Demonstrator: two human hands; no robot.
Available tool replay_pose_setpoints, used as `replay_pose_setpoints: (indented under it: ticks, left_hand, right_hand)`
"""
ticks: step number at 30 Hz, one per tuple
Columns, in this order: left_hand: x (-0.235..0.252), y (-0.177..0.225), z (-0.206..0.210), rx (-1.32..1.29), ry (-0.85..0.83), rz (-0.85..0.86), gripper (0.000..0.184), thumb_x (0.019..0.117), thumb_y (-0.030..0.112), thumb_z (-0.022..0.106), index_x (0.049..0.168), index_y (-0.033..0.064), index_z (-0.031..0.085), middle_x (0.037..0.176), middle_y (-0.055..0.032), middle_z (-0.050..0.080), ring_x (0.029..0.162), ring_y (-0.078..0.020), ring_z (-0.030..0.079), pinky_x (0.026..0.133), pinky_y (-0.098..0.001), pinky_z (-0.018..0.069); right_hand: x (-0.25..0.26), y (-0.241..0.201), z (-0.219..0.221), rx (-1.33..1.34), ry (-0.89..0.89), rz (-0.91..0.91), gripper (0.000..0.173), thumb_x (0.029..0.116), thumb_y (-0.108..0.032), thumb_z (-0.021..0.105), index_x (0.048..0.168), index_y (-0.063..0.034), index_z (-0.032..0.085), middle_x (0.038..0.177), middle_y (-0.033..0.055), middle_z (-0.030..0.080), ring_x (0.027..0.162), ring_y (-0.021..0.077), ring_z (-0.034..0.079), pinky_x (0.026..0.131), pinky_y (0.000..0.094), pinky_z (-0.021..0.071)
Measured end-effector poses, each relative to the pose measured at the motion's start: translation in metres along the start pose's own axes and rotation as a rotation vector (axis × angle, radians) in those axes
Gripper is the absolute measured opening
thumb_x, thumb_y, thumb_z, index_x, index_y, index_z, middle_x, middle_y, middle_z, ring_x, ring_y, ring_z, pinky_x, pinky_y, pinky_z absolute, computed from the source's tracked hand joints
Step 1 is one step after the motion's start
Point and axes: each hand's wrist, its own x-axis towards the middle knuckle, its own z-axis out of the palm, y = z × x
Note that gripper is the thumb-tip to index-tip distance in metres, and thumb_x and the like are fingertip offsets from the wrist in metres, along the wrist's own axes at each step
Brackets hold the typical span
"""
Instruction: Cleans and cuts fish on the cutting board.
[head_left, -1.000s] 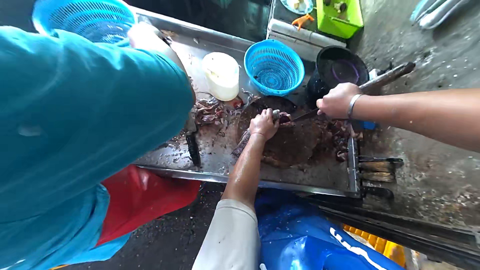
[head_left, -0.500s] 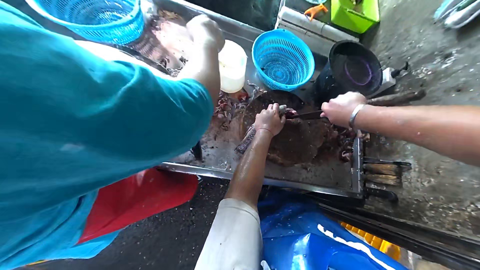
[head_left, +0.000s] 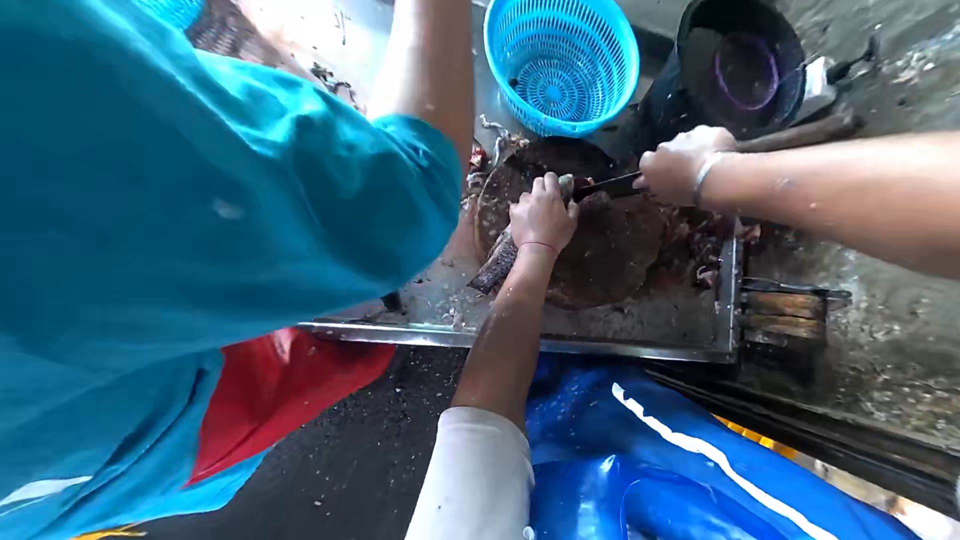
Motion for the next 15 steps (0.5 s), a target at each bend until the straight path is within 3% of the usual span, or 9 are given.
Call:
replay_pose_setpoints:
  ticks: [3, 7, 11, 13, 15]
  left_hand:
    - [0.002, 0.004, 0.001, 0.016, 0.028, 0.002, 0.058, 0.0947, 0.048, 0.057, 0.141, 0.0136, 0.054, 0.138, -0.011, 0.062, 0.116, -0.0372, 0.065, 0.089, -0.0616, 0.0526]
    - [-0.008, 0.004, 0.003, 0.047, 0.039, 0.028, 0.059, 0.0956, 0.047, 0.057, 0.143, 0.0139, 0.051, 0.14, -0.0114, 0.061, 0.118, -0.0373, 0.064, 0.089, -0.0617, 0.0531]
    - [-0.006, -0.002, -0.002, 0.04, 0.037, 0.021, 0.058, 0.0987, 0.048, 0.054, 0.146, 0.0148, 0.05, 0.144, -0.0104, 0.059, 0.121, -0.0357, 0.063, 0.094, -0.0612, 0.0516]
    - [-0.007, -0.003, 0.001, 0.03, 0.037, 0.014, 0.058, 0.0985, 0.05, 0.053, 0.146, 0.016, 0.05, 0.144, -0.0084, 0.06, 0.122, -0.0342, 0.063, 0.095, -0.06, 0.051]
    - [-0.007, -0.003, 0.002, 0.029, 0.048, 0.008, 0.058, 0.0973, 0.051, 0.053, 0.144, 0.0166, 0.052, 0.141, -0.0073, 0.062, 0.121, -0.033, 0.064, 0.095, -0.0588, 0.0509]
  right_hand:
    - [-0.005, 0.014, 0.048, 0.203, -0.01, 0.088, 0.055, 0.11, -0.049, 0.038, 0.12, -0.0021, 0.065, 0.111, 0.0294, 0.069, 0.109, 0.0519, 0.066, 0.081, 0.0721, 0.0524]
    - [-0.02, 0.017, 0.076, 0.285, -0.015, 0.07, 0.051, 0.1103, -0.047, 0.037, 0.119, -0.0061, 0.066, 0.109, 0.0252, 0.071, 0.107, 0.0473, 0.069, 0.083, 0.068, 0.0547]
    - [-0.037, 0.019, 0.021, 0.031, 0.068, -0.115, 0.028, 0.1098, -0.029, 0.047, 0.119, -0.0061, 0.061, 0.098, 0.0252, 0.068, 0.095, 0.0497, 0.069, 0.072, 0.0667, 0.0548]
    - [-0.044, 0.011, -0.004, -0.065, 0.043, -0.132, 0.021, 0.1027, -0.011, 0.056, 0.122, -0.0043, 0.064, 0.098, 0.0262, 0.068, 0.095, 0.0507, 0.068, 0.071, 0.0677, 0.0535]
    - [-0.047, -0.001, -0.021, -0.165, 0.012, -0.14, 0.017, 0.099, -0.004, 0.058, 0.115, -0.0016, 0.064, 0.095, 0.0256, 0.067, 0.094, 0.0493, 0.067, 0.07, 0.0651, 0.0536]
